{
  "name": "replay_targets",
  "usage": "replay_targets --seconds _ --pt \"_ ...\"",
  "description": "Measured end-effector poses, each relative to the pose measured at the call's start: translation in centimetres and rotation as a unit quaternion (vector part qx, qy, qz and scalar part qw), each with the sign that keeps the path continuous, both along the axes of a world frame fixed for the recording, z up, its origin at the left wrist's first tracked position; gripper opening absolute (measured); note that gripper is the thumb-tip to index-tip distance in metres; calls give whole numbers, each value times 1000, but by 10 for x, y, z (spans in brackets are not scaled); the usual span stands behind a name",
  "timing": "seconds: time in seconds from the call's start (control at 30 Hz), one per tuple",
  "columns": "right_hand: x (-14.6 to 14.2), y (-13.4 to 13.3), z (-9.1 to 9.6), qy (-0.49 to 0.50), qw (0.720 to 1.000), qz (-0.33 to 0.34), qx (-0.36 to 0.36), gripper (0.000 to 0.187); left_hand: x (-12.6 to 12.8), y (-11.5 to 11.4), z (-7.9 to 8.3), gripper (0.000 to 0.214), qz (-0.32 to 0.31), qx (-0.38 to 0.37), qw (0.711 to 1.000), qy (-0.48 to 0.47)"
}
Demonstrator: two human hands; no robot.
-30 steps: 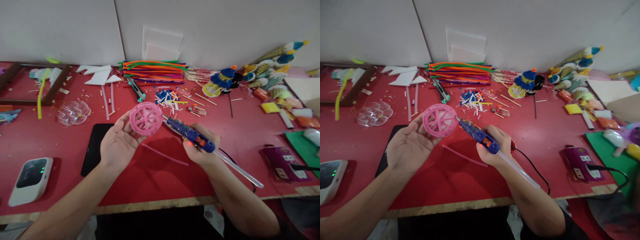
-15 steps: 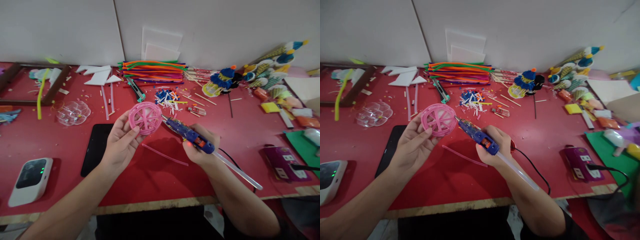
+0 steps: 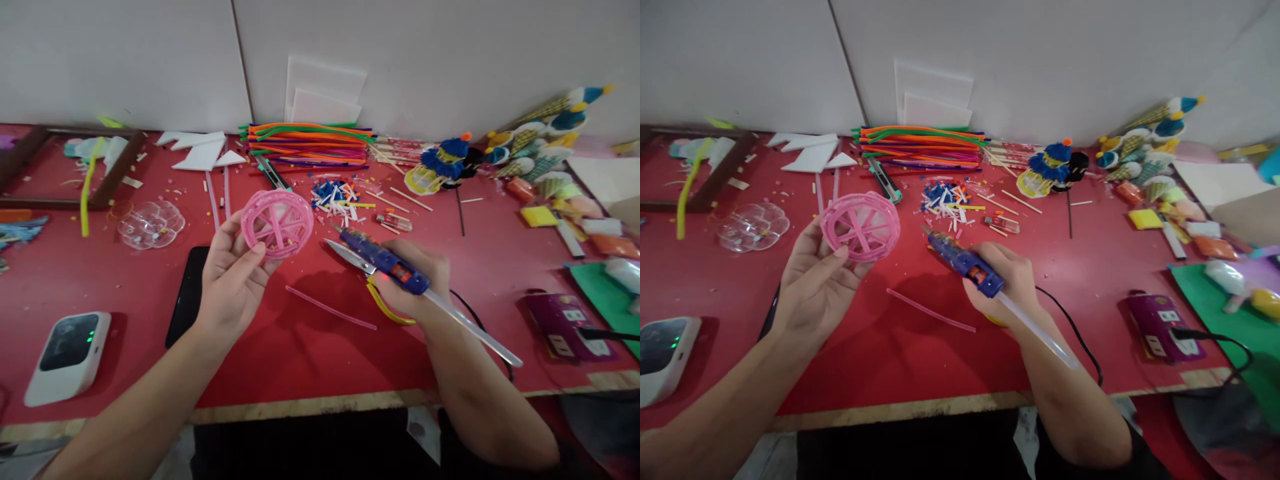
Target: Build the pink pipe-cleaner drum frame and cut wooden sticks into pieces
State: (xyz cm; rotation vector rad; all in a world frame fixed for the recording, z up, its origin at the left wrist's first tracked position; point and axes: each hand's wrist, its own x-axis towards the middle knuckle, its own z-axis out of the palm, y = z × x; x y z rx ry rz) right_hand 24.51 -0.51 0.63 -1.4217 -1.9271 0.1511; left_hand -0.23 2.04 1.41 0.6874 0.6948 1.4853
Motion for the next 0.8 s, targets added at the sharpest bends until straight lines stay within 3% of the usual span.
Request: replay_targets --seconds 0.1,0.2,0.4,0.53,0.6,0.67,0.7,0.77,0.8 --pt "22 -1 10 -90 994 -57 -28 27 -2 1 3 34 0 -13 1000 -29" --pt "54 -8 13 -161 984 -38 -65 39 -2 1 3 32 0 -35 999 -38" --pt "140 -24 -15 -285 946 -68 -142 44 0 0 1 28 5 -42 999 -20" --pt "167 -20 -25 -240 964 -47 -108 49 0 -1 3 23 5 -28 1000 -2" --pt "150 -16 -19 -221 971 -78 -54 42 -1 -1 4 24 4 -30 1000 -1" --pt "111 -14 -9 -199 971 -136 -3 27 -2 1 6 27 8 -36 999 0" --pt "85 -14 -4 -173 976 -130 3 17 -2 1 6 28 14 -37 999 3" --pt "28 -16 4 -140 985 -32 -90 15 -3 3 6 29 22 -34 999 12" --pt "2 -18 5 -156 976 30 -149 18 -3 3 5 28 24 -30 999 17"
